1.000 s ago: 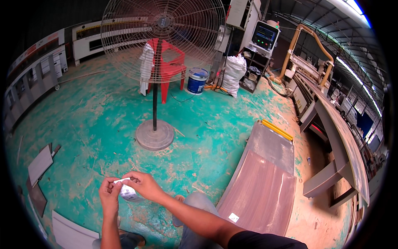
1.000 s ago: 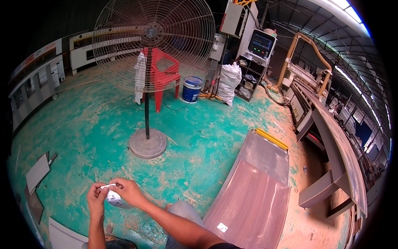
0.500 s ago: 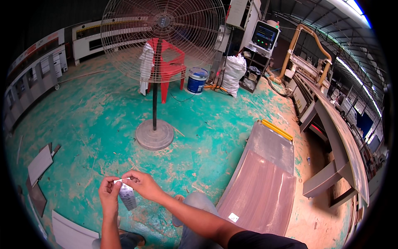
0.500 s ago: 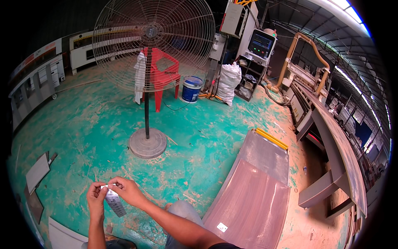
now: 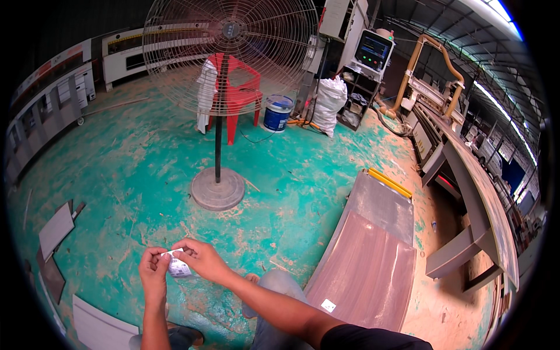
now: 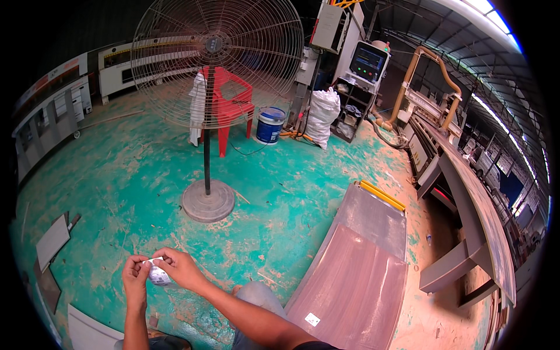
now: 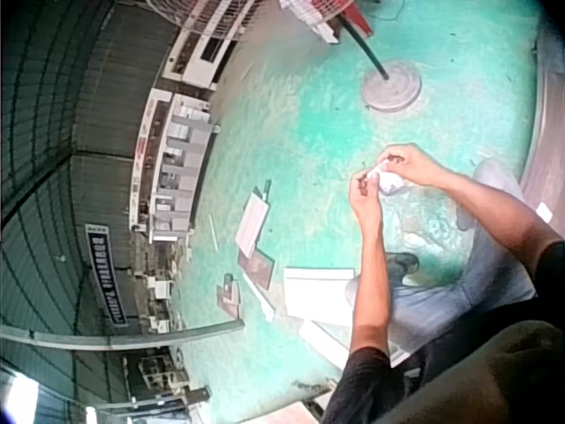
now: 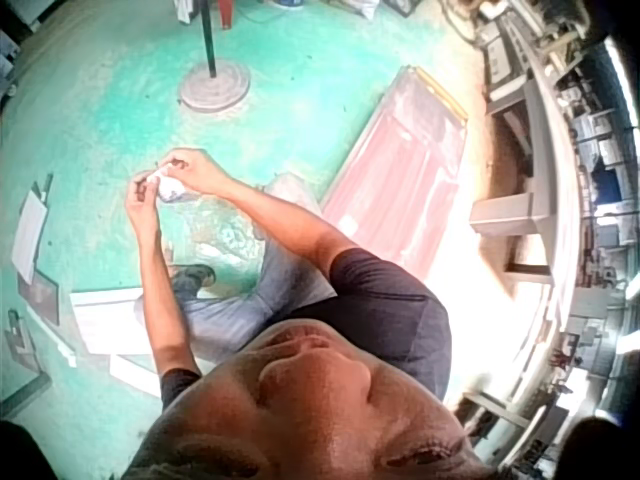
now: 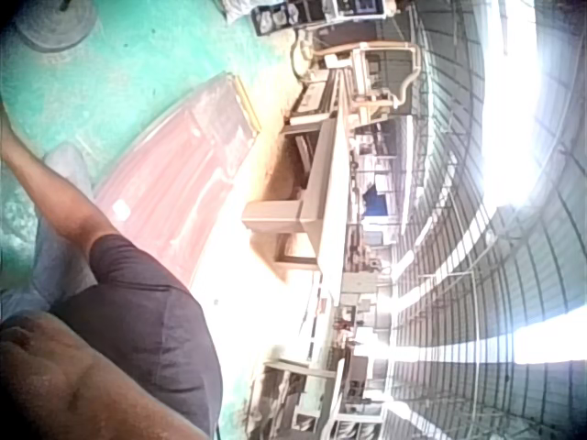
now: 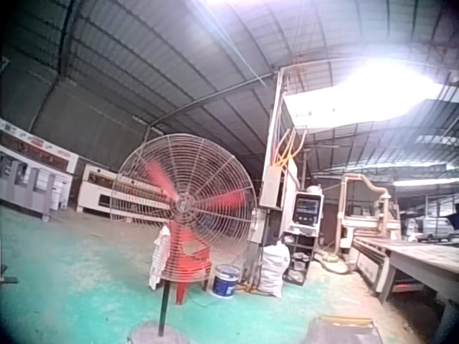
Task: The person is holding a sheet of labels, peeling off a single label by hand, and applying it onto a white wood panel.
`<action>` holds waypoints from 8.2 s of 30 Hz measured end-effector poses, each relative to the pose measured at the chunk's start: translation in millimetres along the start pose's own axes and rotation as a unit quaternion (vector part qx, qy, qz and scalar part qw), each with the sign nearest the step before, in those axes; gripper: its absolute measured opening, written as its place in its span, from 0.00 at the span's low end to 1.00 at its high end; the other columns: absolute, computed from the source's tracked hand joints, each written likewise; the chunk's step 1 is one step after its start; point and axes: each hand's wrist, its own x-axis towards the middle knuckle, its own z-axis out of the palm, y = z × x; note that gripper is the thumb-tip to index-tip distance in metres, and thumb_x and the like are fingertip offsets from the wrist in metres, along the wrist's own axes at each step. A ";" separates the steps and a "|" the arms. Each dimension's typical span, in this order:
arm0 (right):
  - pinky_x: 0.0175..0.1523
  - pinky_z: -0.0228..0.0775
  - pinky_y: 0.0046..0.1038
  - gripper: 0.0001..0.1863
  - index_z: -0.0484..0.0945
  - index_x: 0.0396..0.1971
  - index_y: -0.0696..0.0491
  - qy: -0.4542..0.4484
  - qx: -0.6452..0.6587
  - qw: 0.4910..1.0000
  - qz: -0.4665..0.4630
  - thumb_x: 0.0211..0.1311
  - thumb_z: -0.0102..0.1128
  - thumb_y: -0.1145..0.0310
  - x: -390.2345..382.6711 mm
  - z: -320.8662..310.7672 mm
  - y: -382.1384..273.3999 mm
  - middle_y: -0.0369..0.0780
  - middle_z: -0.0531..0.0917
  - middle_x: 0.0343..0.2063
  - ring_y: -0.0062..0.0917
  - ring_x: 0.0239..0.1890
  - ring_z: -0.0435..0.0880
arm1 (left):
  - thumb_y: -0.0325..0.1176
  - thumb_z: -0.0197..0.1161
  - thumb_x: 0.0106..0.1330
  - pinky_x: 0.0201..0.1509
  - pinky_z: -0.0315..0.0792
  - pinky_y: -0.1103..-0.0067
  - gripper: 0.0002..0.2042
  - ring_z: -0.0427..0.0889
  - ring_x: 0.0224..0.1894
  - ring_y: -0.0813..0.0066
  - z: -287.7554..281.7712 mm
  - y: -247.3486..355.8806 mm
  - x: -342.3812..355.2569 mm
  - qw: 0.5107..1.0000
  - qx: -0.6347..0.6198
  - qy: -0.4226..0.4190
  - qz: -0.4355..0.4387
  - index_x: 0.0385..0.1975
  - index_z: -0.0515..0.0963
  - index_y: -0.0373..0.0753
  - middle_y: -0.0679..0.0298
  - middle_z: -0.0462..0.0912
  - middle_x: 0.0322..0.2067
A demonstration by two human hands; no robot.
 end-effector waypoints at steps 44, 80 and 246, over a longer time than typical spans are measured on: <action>0.42 0.73 0.31 0.06 0.83 0.43 0.59 0.080 -0.048 0.986 -0.141 0.71 0.70 0.74 4.7 3.6 10.7 0.39 0.81 0.36 0.25 0.34 0.79 | 0.29 0.69 0.78 0.43 0.64 0.85 0.09 0.71 0.38 0.87 -29.3 -44.9 14.5 0.999 0.036 -0.010 -0.007 0.52 0.77 0.41 0.75 0.73 0.35; 0.36 0.68 0.33 0.07 0.82 0.42 0.59 0.056 -0.049 0.993 -0.090 0.74 0.67 0.71 6.4 4.1 12.5 0.42 0.80 0.28 0.26 0.30 0.77 | 0.34 0.64 0.84 0.45 0.68 0.85 0.07 0.75 0.41 0.87 -23.5 -37.9 11.9 0.999 0.036 -0.019 0.001 0.52 0.76 0.40 0.73 0.78 0.39; 0.40 0.78 0.28 0.12 0.85 0.50 0.57 0.070 -0.067 0.989 -0.108 0.79 0.68 0.64 -0.5 10.9 -7.0 0.41 0.88 0.35 0.20 0.36 0.87 | 0.27 0.72 0.76 0.48 0.76 0.83 0.09 0.84 0.42 0.84 1.5 8.5 -0.1 0.998 -0.038 -0.004 -0.045 0.50 0.80 0.36 0.66 0.86 0.42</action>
